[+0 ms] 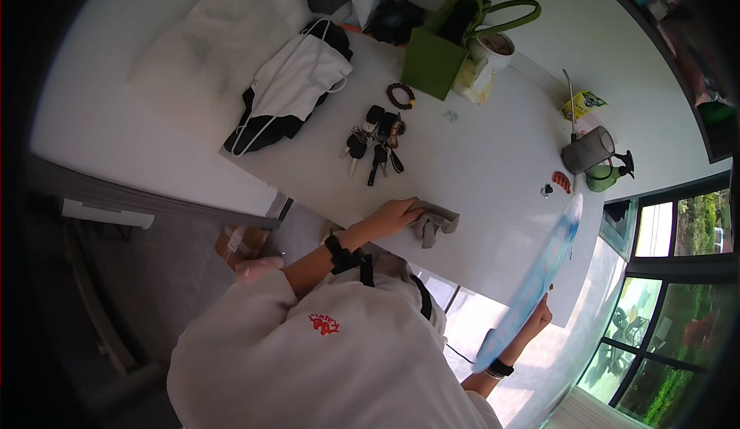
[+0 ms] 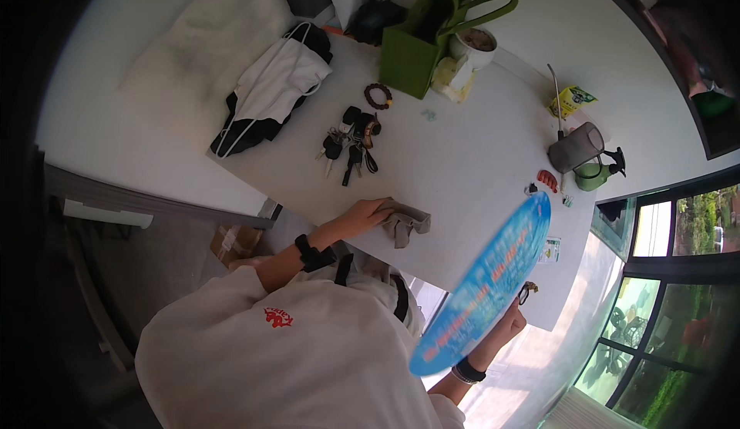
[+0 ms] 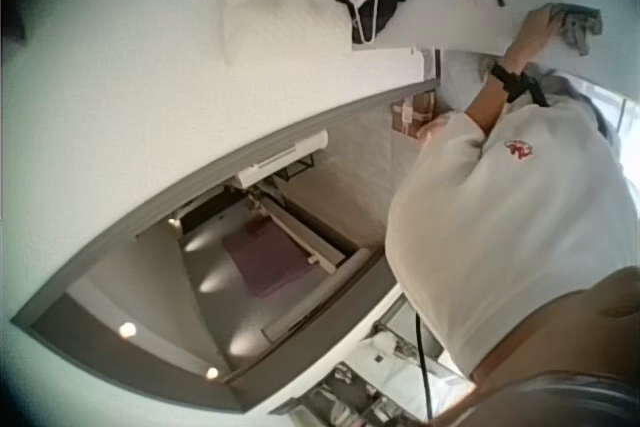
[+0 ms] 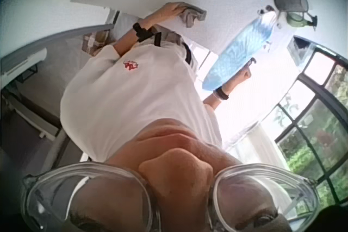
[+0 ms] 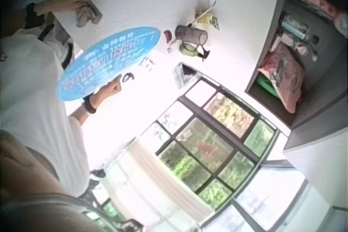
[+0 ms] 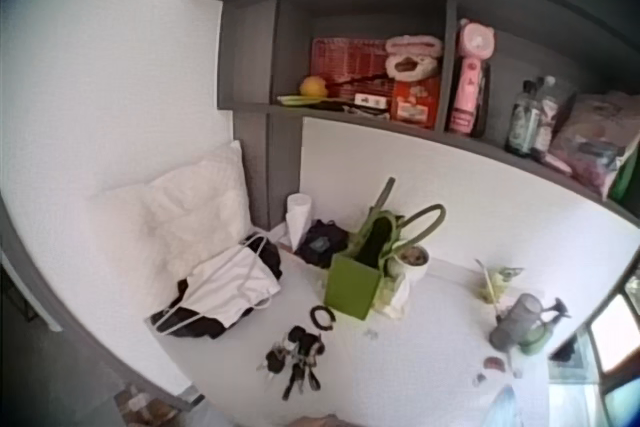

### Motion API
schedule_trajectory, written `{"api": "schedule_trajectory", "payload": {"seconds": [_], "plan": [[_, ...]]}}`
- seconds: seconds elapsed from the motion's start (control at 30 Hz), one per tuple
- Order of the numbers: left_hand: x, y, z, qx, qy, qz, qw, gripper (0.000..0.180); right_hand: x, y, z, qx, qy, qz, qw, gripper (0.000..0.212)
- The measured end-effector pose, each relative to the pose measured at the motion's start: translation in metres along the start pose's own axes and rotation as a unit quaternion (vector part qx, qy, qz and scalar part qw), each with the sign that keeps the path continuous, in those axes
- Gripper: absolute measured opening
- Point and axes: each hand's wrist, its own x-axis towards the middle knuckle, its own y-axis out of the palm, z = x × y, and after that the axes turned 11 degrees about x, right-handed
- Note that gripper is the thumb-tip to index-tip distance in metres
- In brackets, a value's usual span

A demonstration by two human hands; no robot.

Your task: The person wipes a grey cloth over a desk surface and several objects including keys, a small red clip, and a blue hand fan, then places a pink cloth item on a shelf.

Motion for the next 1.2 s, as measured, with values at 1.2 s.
{"api": "schedule_trajectory", "payload": {"seconds": [1.2], "plan": [[-0.103,-0.243,0.112,0.073,-0.051,-0.089,0.992,0.032,0.039,0.409,0.014,-0.01,0.025,0.243,0.97,0.027]]}}
